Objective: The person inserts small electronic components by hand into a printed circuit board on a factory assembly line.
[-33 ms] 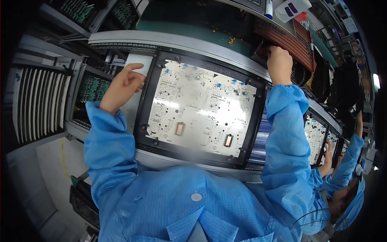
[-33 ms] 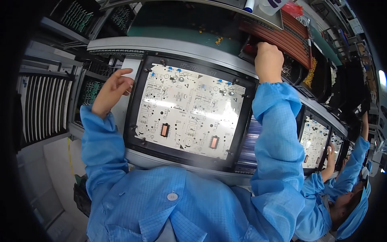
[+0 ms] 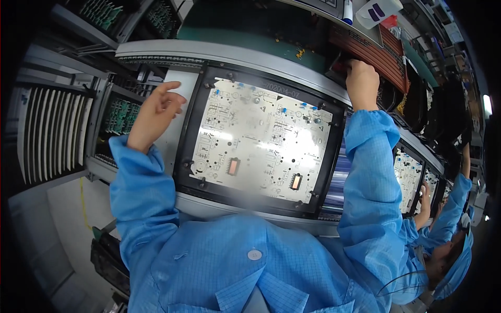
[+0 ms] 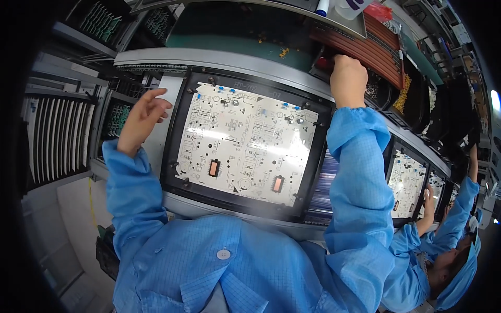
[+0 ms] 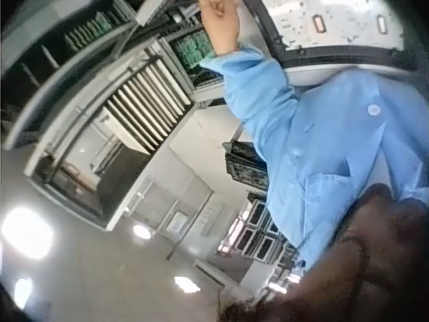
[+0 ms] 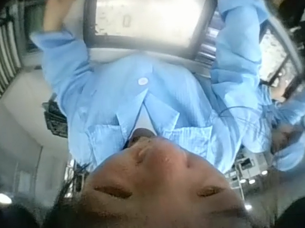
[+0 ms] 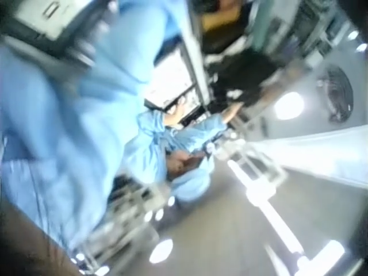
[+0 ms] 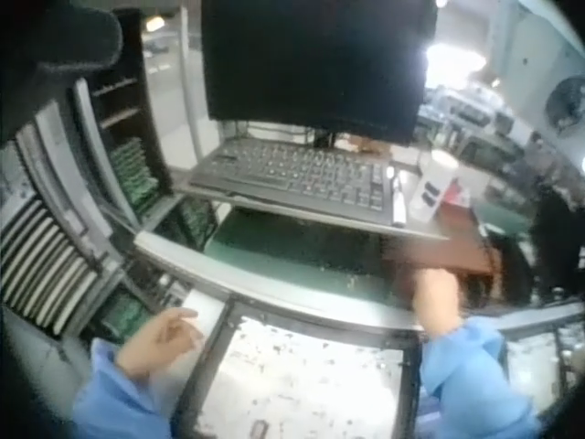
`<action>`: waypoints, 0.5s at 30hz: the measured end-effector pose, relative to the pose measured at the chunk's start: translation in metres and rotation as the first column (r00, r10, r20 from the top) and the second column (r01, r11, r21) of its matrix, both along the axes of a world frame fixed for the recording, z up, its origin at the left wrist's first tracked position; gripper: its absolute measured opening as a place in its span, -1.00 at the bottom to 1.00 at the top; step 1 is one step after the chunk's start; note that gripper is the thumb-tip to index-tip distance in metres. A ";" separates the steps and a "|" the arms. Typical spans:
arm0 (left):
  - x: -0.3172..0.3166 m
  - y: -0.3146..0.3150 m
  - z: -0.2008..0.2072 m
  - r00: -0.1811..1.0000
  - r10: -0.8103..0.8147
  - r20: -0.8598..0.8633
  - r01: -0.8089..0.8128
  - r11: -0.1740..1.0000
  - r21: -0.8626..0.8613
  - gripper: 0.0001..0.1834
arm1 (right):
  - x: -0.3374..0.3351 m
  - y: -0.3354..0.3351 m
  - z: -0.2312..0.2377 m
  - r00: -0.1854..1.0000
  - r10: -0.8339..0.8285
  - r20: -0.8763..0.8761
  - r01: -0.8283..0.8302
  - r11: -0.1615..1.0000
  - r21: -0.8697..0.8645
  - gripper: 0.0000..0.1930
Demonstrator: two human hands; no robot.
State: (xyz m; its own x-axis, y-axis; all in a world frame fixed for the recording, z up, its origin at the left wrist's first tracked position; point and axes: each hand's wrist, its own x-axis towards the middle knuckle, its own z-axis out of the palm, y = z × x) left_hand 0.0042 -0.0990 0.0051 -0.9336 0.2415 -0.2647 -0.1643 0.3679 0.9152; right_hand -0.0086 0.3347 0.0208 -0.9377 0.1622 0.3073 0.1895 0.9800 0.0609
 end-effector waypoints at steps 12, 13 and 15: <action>0.100 0.065 0.051 0.958 0.086 0.272 -0.259 0.667 0.699 -0.64 | 0.044 -0.023 0.018 0.897 0.215 -0.387 -0.343 0.890 -0.301 -0.88; 0.110 0.080 0.041 0.924 0.047 0.380 -0.342 0.546 0.765 -0.61 | 0.060 -0.045 0.032 0.895 0.236 -0.380 -0.394 0.818 -0.419 -0.89; 0.119 0.114 0.033 0.775 -0.150 0.613 -0.529 0.376 0.761 -0.59 | 0.100 -0.084 0.051 0.864 0.409 -0.295 -0.503 0.671 -0.544 -0.81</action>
State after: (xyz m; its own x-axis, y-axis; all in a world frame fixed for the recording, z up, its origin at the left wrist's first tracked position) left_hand 0.1234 0.0148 0.0385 -0.7604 0.4727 -0.4454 -0.6376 -0.6736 0.3737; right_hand 0.0911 0.2509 0.0721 -0.8991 -0.0843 0.4296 -0.3311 0.7729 -0.5412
